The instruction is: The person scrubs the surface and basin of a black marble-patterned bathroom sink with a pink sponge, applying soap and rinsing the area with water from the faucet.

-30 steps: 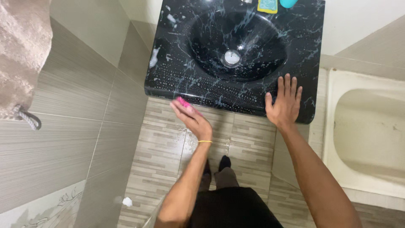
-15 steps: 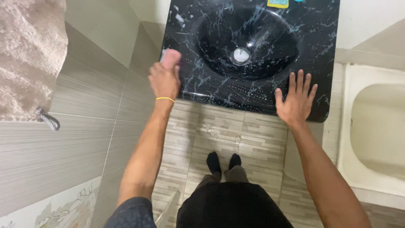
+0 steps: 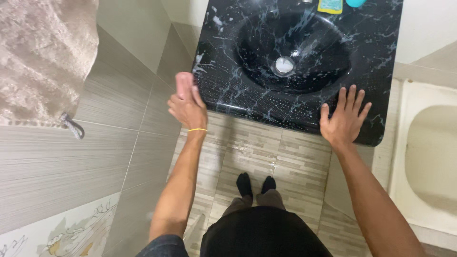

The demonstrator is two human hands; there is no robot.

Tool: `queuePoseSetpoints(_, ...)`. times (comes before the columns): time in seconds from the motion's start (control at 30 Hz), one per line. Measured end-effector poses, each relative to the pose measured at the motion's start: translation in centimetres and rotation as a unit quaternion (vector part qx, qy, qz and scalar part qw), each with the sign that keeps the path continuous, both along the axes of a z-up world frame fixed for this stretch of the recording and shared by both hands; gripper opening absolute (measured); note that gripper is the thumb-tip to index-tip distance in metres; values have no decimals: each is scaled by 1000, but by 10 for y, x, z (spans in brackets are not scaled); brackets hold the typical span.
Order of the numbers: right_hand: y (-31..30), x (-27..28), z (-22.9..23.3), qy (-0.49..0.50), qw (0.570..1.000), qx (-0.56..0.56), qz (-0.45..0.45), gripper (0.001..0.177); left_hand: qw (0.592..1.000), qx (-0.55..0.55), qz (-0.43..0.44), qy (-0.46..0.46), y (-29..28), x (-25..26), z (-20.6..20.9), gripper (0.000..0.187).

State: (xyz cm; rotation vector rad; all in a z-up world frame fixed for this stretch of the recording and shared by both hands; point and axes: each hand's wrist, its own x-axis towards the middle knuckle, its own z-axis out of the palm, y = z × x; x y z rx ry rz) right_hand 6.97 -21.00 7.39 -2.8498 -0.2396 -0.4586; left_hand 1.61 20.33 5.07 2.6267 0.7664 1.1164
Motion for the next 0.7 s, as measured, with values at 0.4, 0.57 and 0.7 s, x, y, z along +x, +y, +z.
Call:
queuePoseSetpoints(0.4, -5, -2, 6, 4, 999, 35, 29, 69, 966, -34, -252, 37, -63, -7, 27, 35)
queuePoseSetpoints(0.57, 7, 2, 7, 3, 1000, 29, -5, 69, 991, -113, 16, 75, 86, -15, 61, 35)
queuePoseSetpoints(0.7, 6, 1, 1, -1, 1000, 15, -9, 73, 994, 14, -103, 37, 55, -21, 44, 40)
